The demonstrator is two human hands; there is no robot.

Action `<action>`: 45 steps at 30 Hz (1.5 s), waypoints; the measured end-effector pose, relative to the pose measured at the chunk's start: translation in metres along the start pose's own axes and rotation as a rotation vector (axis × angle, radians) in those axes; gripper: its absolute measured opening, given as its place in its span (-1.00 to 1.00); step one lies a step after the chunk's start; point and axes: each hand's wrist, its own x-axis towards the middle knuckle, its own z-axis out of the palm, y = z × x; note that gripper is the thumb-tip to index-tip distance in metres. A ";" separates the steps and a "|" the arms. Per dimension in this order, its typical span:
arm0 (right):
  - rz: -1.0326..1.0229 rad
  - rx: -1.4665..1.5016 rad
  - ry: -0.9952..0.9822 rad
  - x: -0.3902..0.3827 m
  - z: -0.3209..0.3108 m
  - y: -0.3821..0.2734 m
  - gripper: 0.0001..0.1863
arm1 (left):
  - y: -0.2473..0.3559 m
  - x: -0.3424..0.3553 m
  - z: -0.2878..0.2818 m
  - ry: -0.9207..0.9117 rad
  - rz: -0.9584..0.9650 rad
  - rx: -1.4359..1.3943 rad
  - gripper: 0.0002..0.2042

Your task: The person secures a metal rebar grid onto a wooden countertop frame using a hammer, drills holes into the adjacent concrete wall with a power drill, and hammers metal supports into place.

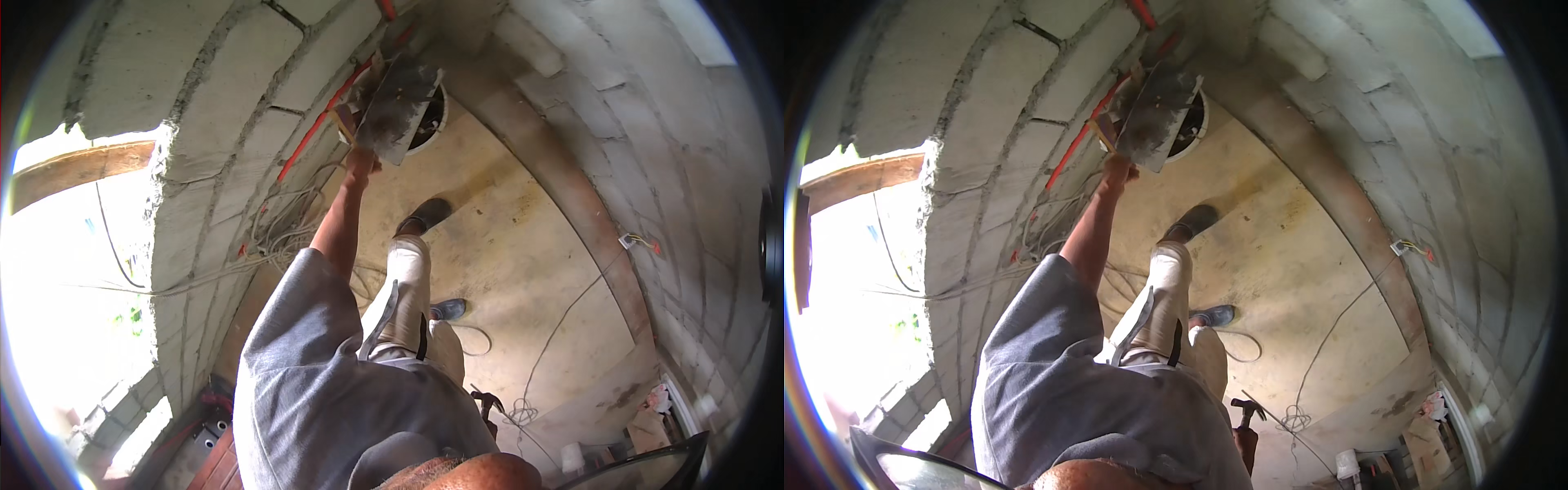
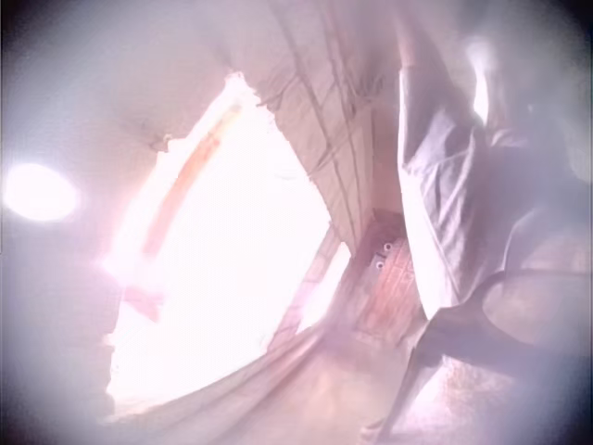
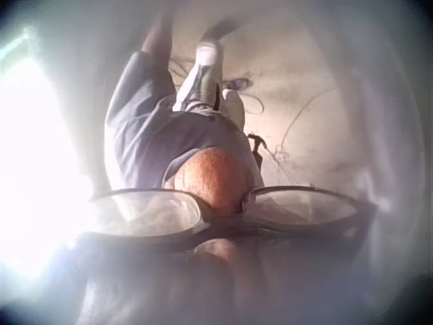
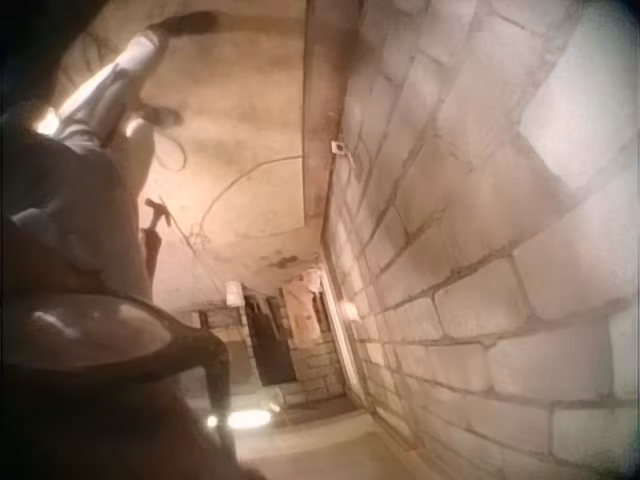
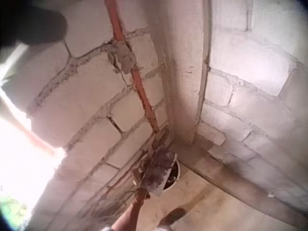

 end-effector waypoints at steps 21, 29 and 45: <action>-0.210 -0.025 0.109 -0.014 -0.019 -0.172 -0.84 | -0.004 0.115 -0.007 0.596 0.767 0.553 -0.74; -0.088 -0.170 0.019 -0.012 -0.007 -0.138 -0.85 | -0.025 0.087 0.007 0.449 0.318 1.204 -0.73; -0.118 0.048 0.076 -0.007 -0.010 -0.143 -0.85 | 0.011 0.057 0.033 0.024 0.040 0.485 -0.75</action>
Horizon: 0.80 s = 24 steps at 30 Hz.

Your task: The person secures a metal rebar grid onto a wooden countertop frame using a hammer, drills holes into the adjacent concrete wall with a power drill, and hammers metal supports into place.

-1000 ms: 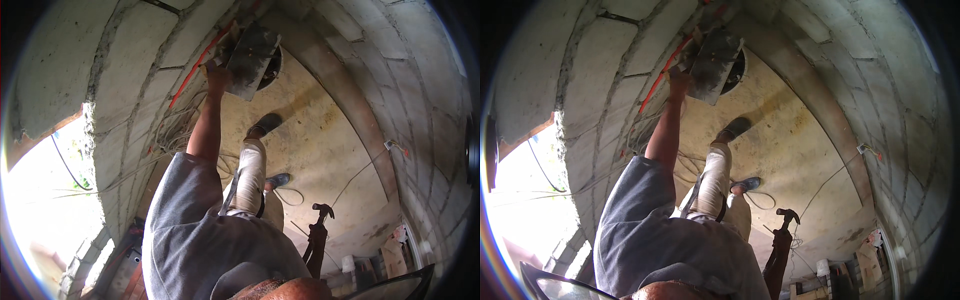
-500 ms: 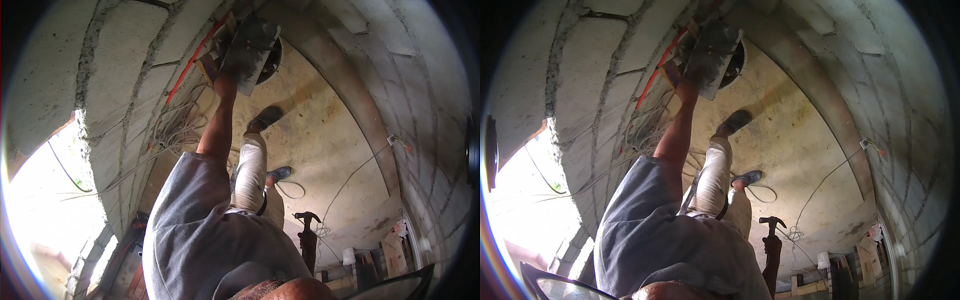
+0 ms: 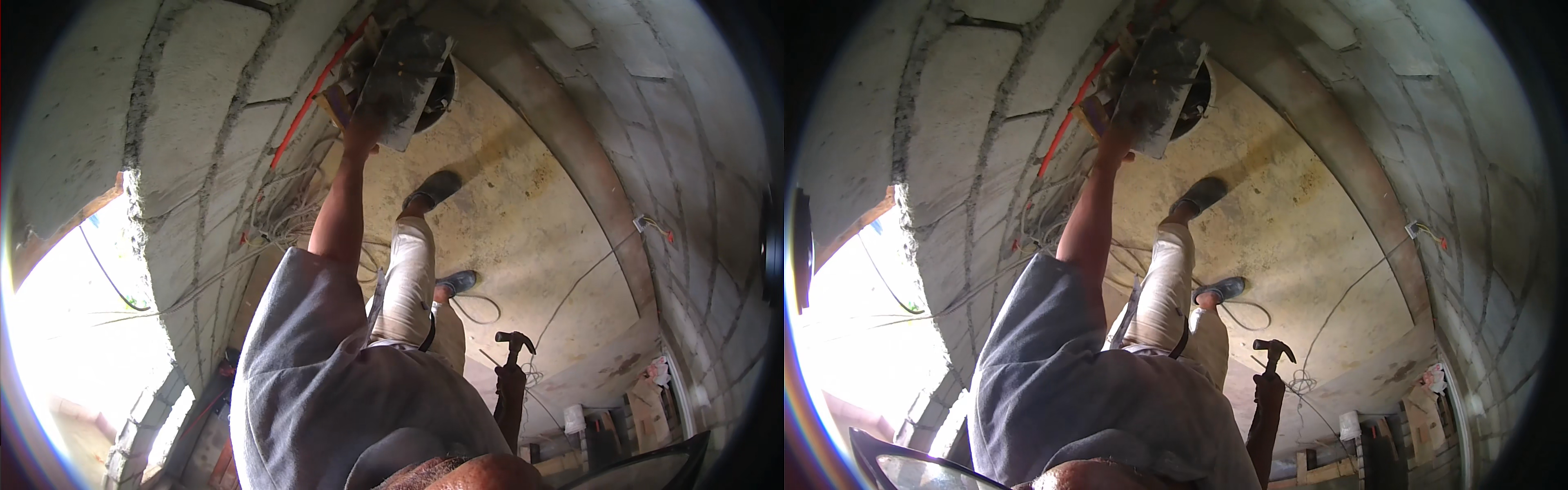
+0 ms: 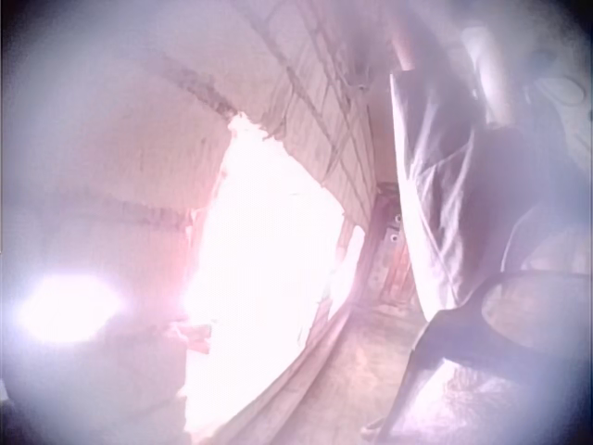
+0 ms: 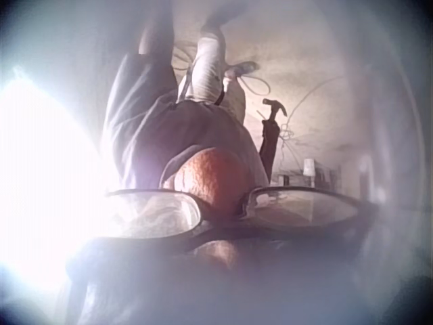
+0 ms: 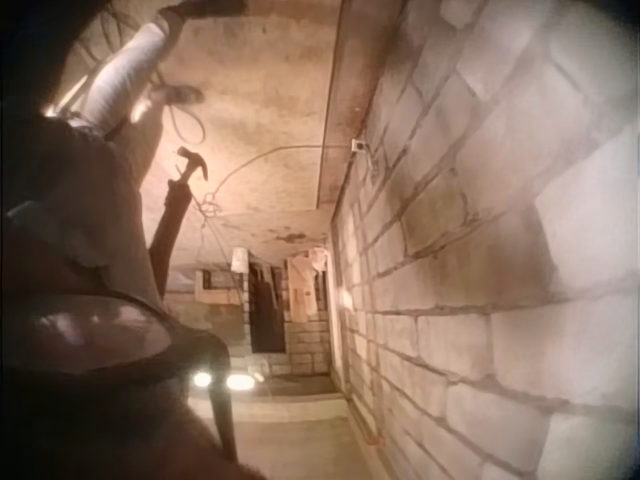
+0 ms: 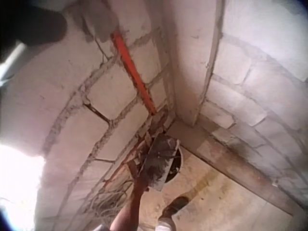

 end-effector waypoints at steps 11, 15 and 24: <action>-0.038 -0.121 -0.055 0.004 0.005 0.005 -0.85 | -0.029 -0.004 -0.044 -0.147 0.033 -0.574 -0.91; 0.020 -0.131 -0.023 -0.001 0.004 0.012 -0.85 | -0.017 -0.027 -0.010 -0.222 0.000 -0.644 -0.96; -0.014 -0.044 -0.031 -0.001 0.007 0.013 -0.86 | -0.043 0.011 0.047 0.364 0.695 0.722 -0.84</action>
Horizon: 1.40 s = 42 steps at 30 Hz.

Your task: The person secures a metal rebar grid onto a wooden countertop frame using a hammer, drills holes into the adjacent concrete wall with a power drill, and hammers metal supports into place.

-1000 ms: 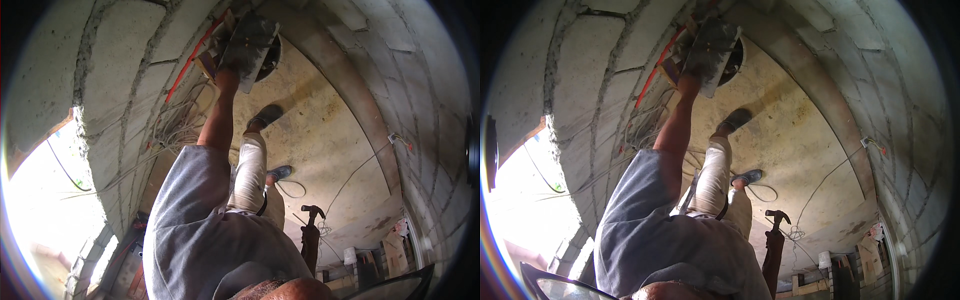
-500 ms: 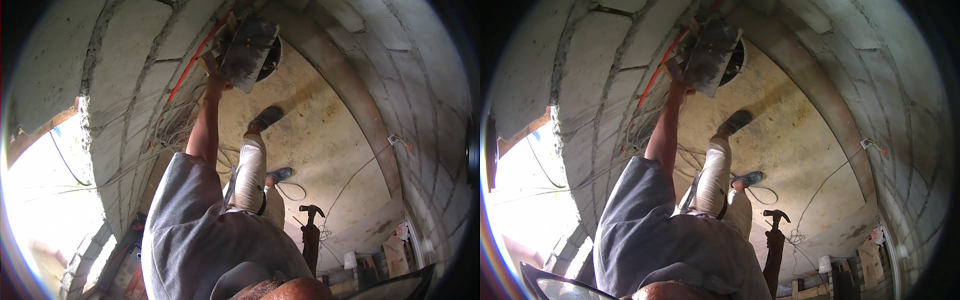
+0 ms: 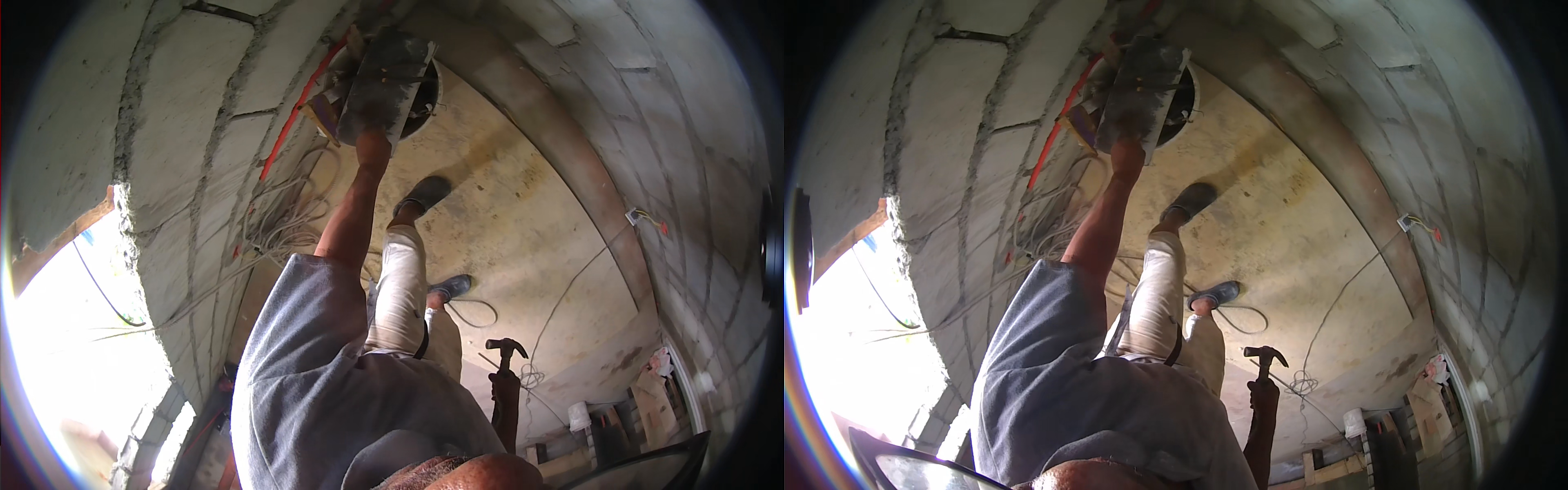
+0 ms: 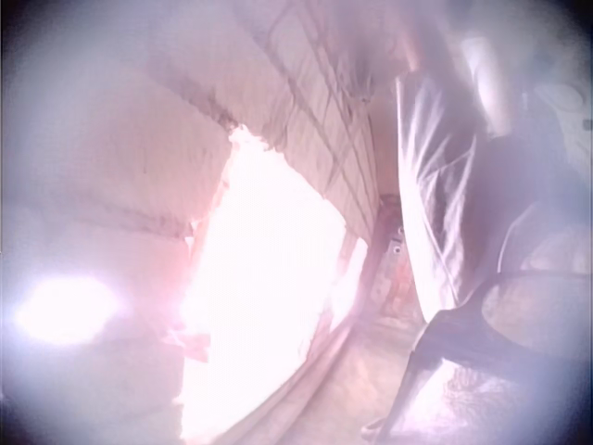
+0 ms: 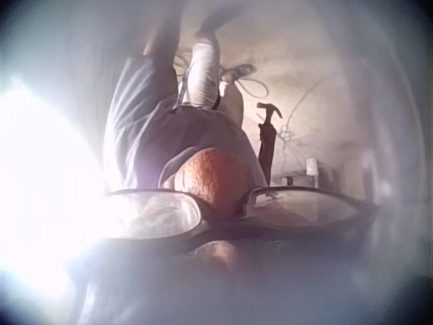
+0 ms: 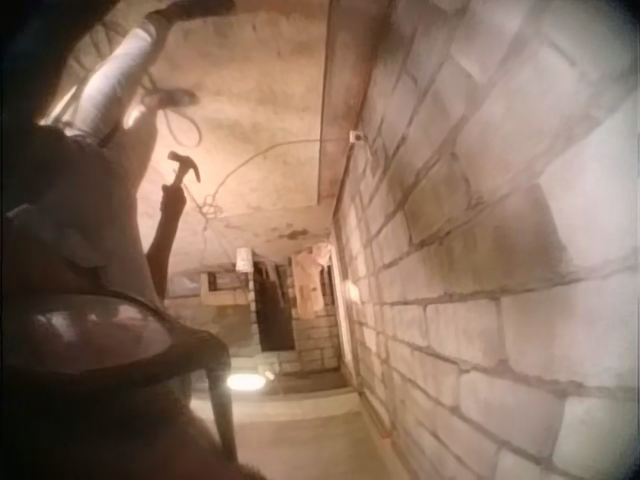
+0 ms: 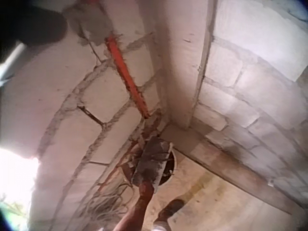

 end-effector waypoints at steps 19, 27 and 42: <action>-0.395 0.108 0.073 -0.014 0.028 0.094 -0.71 | -0.104 -0.051 -0.049 -0.278 0.439 0.280 -0.69; -0.042 0.397 -0.001 0.004 0.077 0.233 -0.63 | 0.282 -0.141 -0.189 -1.171 0.010 -0.759 -0.95; 0.448 1.767 0.215 -0.048 0.237 0.461 -0.64 | 0.654 -0.625 -0.176 -1.805 1.367 0.309 -0.74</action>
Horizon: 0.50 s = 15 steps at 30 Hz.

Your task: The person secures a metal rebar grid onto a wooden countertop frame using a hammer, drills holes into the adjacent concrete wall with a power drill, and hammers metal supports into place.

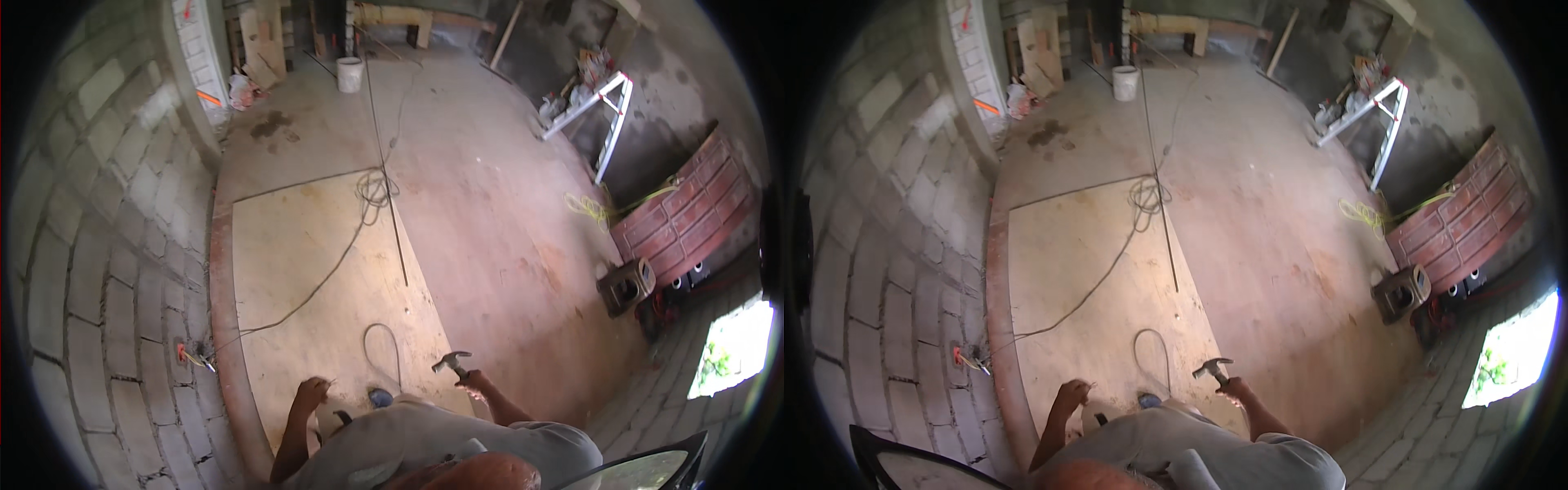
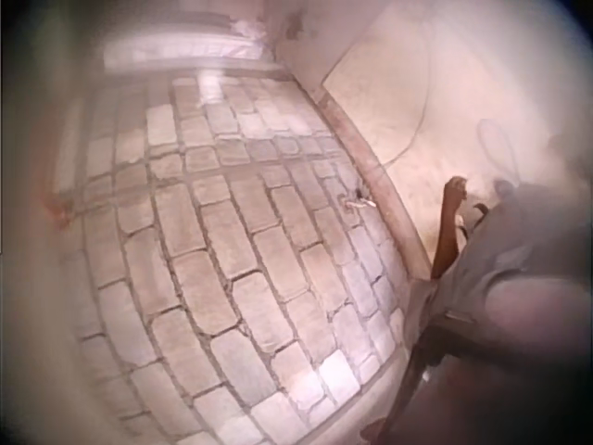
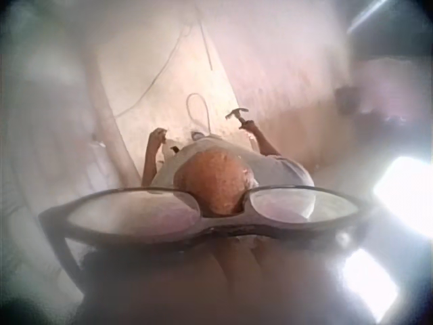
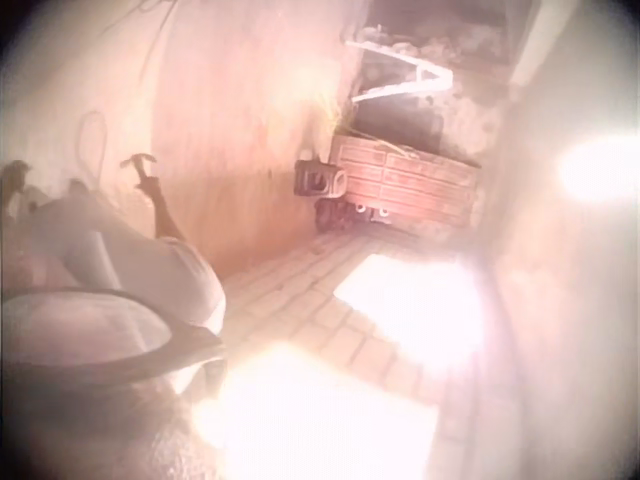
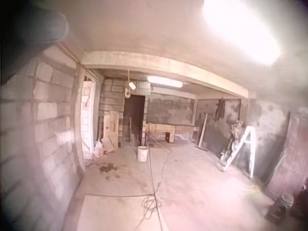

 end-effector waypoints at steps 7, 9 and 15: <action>0.188 0.186 0.007 0.044 -0.009 -0.006 -0.65 | 0.121 0.156 0.039 -0.348 0.062 0.156 -0.77; 0.315 0.143 -0.031 0.056 -0.008 0.003 -0.63 | 0.148 0.201 0.037 -0.393 0.055 0.119 -0.78; 0.496 0.222 -0.005 0.084 -0.031 -0.055 -0.63 | 0.224 0.355 -0.013 -0.459 0.170 0.211 -0.80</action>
